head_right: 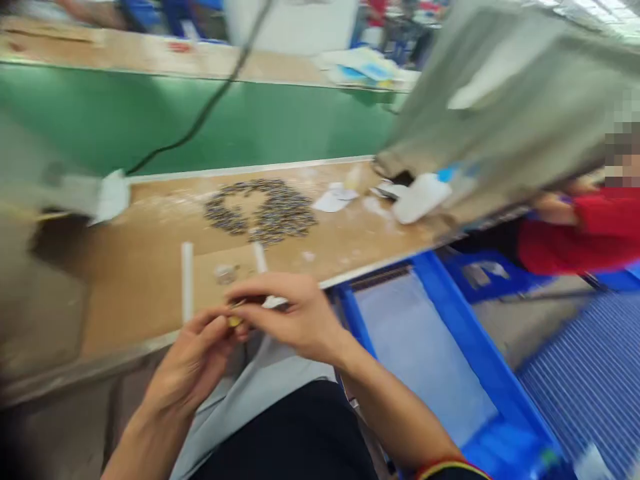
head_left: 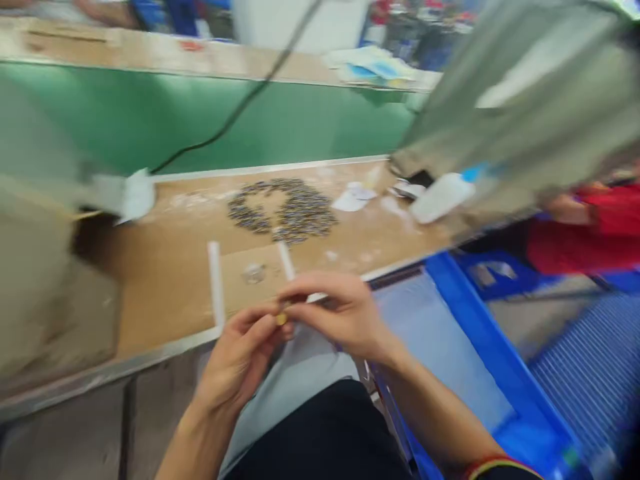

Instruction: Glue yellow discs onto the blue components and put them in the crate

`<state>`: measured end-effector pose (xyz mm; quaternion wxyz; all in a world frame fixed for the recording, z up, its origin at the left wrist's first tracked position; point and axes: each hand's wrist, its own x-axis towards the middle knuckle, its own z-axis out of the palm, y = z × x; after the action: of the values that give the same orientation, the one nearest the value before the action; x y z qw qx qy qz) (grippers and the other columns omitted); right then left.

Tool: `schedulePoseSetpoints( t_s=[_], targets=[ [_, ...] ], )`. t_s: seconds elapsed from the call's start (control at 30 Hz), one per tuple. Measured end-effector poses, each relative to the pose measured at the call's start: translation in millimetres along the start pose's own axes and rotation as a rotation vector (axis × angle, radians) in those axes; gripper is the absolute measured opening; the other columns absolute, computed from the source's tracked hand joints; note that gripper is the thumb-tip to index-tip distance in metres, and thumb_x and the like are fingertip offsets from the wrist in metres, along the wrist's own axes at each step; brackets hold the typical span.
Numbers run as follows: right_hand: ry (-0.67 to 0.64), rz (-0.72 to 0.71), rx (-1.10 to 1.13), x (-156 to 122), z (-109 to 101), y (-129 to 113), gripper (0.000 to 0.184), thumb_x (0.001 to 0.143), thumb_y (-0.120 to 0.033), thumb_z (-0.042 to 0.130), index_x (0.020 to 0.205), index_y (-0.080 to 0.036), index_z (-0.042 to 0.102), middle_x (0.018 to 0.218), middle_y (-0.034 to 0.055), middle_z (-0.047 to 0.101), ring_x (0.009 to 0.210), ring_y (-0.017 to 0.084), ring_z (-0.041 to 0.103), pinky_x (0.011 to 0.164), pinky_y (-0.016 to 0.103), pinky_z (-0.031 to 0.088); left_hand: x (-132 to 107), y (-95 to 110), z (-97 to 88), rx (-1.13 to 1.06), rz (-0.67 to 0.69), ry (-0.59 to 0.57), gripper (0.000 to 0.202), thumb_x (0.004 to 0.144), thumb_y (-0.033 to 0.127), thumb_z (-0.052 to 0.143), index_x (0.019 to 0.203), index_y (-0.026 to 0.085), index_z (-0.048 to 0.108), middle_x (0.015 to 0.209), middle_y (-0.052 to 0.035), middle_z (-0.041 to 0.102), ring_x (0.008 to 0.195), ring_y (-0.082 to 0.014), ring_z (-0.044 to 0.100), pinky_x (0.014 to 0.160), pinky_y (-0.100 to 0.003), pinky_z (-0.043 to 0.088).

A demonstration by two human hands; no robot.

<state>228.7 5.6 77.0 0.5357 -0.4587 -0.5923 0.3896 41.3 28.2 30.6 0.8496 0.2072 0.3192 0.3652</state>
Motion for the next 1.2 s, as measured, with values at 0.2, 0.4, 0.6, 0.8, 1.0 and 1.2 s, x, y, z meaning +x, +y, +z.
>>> schedulePoseSetpoints(
  t_s=[0.2,0.4,0.6,0.8,1.0,1.2],
  targets=[
    [0.046,0.092,-0.019,11,3,41,0.024,0.101,-0.027,0.093,0.124,-0.034,0.091,0.114,0.0008,0.091,0.102,0.019,0.086,0.096,0.034,0.071,-17,-5,-39.0,-0.255,0.164,0.099,0.036,0.077,0.033,0.115,0.101,0.019,0.093,0.097,-0.0033,0.088,0.075,-0.0097,0.079,0.074,-0.016,0.069],
    [-0.005,0.075,-0.055,17,13,59,0.023,0.102,-0.029,0.092,0.124,-0.035,0.09,0.114,0.0017,0.089,0.101,0.02,0.085,0.095,0.037,0.072,-15,-8,-49.5,-0.346,0.18,0.071,0.03,0.081,0.03,0.113,0.1,0.017,0.094,0.103,-0.0061,0.09,0.076,-0.0092,0.081,0.078,-0.015,0.07],
    [-0.078,0.071,-0.013,17,22,57,0.023,0.103,-0.031,0.092,0.125,-0.036,0.089,0.113,0.0019,0.089,0.101,0.02,0.084,0.094,0.037,0.071,-13,-8,-48.0,-0.274,0.198,0.066,0.027,0.086,0.032,0.11,0.1,0.013,0.095,0.098,-0.0074,0.09,0.076,-0.0127,0.082,0.078,-0.019,0.071],
    [-0.13,0.002,-0.057,16,22,55,0.024,0.106,-0.026,0.089,0.127,-0.037,0.089,0.117,0.0027,0.088,0.108,0.021,0.083,0.098,0.039,0.069,-9,-9,-38.7,-0.199,0.152,0.041,0.025,0.091,0.036,0.106,0.106,0.019,0.097,0.084,-0.0072,0.091,0.074,-0.0154,0.086,0.078,-0.02,0.07],
    [-0.181,-0.088,-0.115,16,21,52,0.034,0.105,-0.015,0.088,0.131,-0.037,0.088,0.123,0.0027,0.088,0.115,0.021,0.082,0.1,0.037,0.068,-6,-7,-36.9,-0.204,0.122,0.008,0.023,0.09,0.04,0.107,0.098,0.022,0.097,0.086,-0.002,0.09,0.074,-0.0118,0.083,0.079,-0.019,0.07],
    [-0.322,-0.122,-0.128,22,12,46,0.039,0.102,-0.014,0.091,0.133,-0.037,0.088,0.123,0.0034,0.087,0.112,0.022,0.084,0.098,0.039,0.071,-7,-5,-42.0,-0.207,0.024,-0.087,0.026,0.091,0.041,0.105,0.094,0.017,0.095,0.082,-0.0046,0.087,0.072,-0.0113,0.08,0.075,-0.018,0.068]
  ],
)
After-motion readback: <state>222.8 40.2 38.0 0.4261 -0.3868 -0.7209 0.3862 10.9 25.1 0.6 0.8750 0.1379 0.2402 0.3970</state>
